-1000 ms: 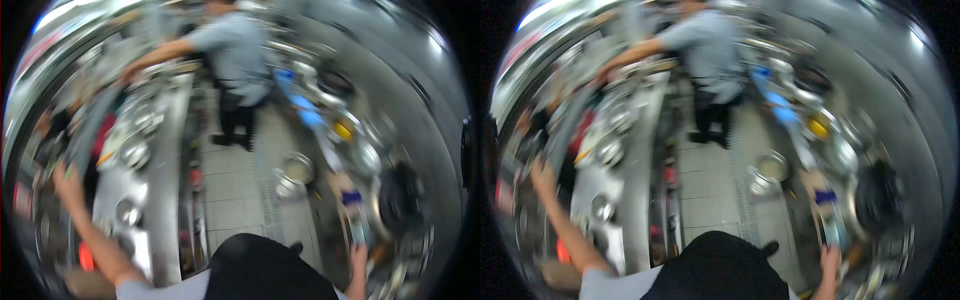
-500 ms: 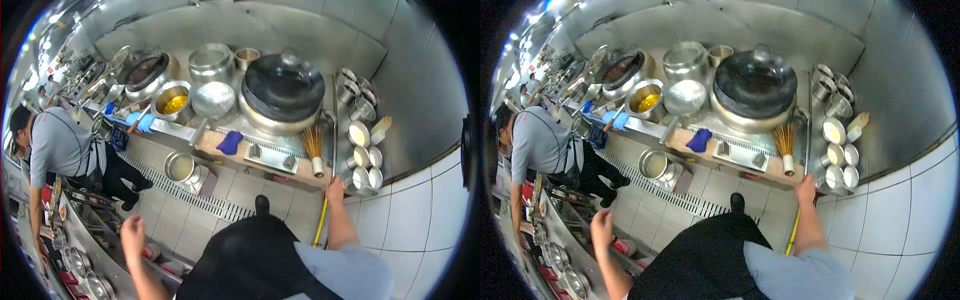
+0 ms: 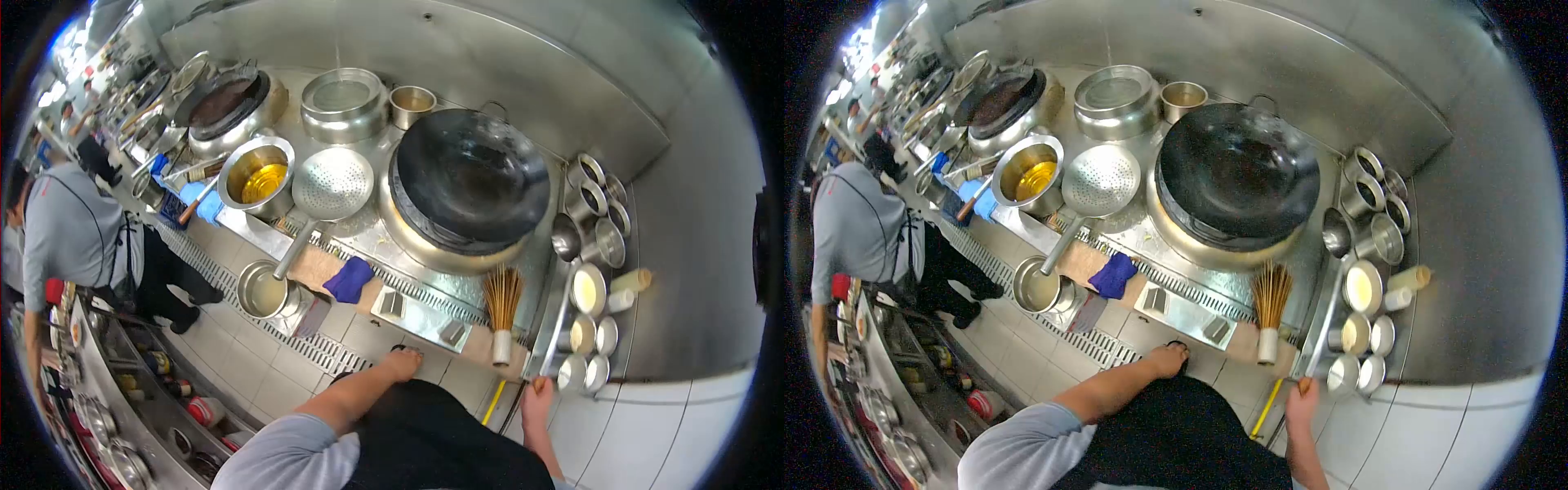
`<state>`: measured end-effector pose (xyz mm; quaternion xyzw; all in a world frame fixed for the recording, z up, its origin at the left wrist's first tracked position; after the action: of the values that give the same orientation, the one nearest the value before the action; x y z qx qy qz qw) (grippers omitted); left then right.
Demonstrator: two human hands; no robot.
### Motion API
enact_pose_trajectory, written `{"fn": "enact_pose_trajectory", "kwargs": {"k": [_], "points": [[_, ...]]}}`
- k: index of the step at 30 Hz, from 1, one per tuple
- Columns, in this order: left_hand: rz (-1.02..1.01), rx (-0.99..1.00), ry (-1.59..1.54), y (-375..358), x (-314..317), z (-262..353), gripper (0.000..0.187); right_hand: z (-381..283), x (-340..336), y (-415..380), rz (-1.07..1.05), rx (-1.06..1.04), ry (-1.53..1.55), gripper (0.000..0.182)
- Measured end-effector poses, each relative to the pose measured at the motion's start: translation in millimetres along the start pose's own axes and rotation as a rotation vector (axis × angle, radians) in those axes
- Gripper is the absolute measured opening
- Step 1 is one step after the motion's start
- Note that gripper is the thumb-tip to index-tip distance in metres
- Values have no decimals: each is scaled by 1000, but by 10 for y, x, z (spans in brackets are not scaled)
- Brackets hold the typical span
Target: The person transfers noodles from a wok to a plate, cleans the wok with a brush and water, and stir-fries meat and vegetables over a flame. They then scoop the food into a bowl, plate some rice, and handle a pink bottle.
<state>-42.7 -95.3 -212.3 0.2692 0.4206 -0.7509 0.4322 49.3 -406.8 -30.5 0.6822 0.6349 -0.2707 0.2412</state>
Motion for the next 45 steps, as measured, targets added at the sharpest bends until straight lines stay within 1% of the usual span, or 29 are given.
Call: {"fn": "enact_pose_trajectory", "kwargs": {"k": [1,3,5,7,9,11,13,15,16,17,19,20,21,23,24,25,26,27,29,31,32,34,35,37,39,41,43,44,45], "points": [[12,-9,-21,134,39,33,38,-223,-153,-4,15,-18,18,12],[-163,37,-9,358,216,97,38,48,-295,98,-86,263,174,17],[-105,57,-15,536,325,81,40,-303,-402,336,-76,9,272,12],[-31,53,6,592,482,41,41,-903,-418,426,-102,54,277,11],[34,56,22,652,538,-33,43,-1329,-277,617,-121,110,272,11],[6,44,-67,628,660,-78,45,-1742,-51,774,-208,70,368,20],[-25,23,-158,622,401,-108,47,-2354,329,837,-314,118,502,20],[-334,29,-145,576,275,-96,50,-2992,786,867,-584,167,520,22],[-323,15,-147,522,212,-186,50,-3229,940,1012,-586,120,464,21],[-285,-39,-269,418,161,-330,49,-3437,1127,1161,-588,75,413,20],[-177,-156,-512,78,107,-717,47,-3925,1642,1416,-708,-48,326,22],[-99,-219,-632,-170,129,-1041,45,-4109,1960,1466,-777,-19,363,20],[216,-54,-628,-328,379,-1466,40,-4308,2296,1495,-845,6,399,19],[366,-690,-939,-1359,-179,-2171,37,-4749,2903,1598,-899,-50,424,13],[713,-570,-1459,-1650,194,-2681,35,-4914,3192,1716,-850,-101,351,8],[776,-895,-1661,-2106,-49,-2806,39,-5079,3473,1834,-799,-151,282,8],[914,-925,-1777,-2418,-349,-2890,42,-5212,3737,1927,-764,-173,230,9],[977,-907,-1796,-2628,-622,-2969,45,-5334,3968,1981,-729,-193,181,11],[987,-660,-1904,-2743,-1270,-2954,49,-5469,4316,1999,-665,-160,38,11],[937,-565,-1822,-2683,-1817,-2839,50,-5550,4576,1974,-706,-153,-16,10],[868,-534,-1780,-2584,-1925,-2819,52,-5497,4777,1942,-845,23,223,12],[772,-620,-1675,-2361,-1994,-2767,49,-5529,5049,1810,-1122,393,661,15],[731,-644,-1593,-2237,-1956,-2775,47,-5608,5022,1800,-1127,382,664,15],[579,-684,-1375,-2068,-1941,-2662,41,-5750,4920,1649,-1192,588,969,11],[435,-575,-1813,-1950,-1952,-2206,34,-5811,4776,1572,-1248,580,1037,10],[218,-263,-2377,-1792,-2124,-1665,25,-5818,4579,1443,-1276,616,1117,10],[436,-351,-2385,-1726,-2459,-1647,18,-5751,4352,1354,-1239,621,1109,10],[308,-291,-2471,-1426,-2186,-1935,16,-5715,4231,1276,-1246,614,1102,11],[330,-276,-2325,-1270,-2275,-2021,13,-5665,4122,1203,-1253,610,1095,12]]}}
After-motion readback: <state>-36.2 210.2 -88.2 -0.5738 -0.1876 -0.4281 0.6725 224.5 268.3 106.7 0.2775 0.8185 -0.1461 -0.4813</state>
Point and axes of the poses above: each hand's wrist, its own y-axis towards the middle knuckle, its own x-axis out of the palm, z = x × y, the point moved 10 cm from there along y, towards the middle knuckle, and after that the axes turned 6 degrees about -y, right-handed, at the moved point
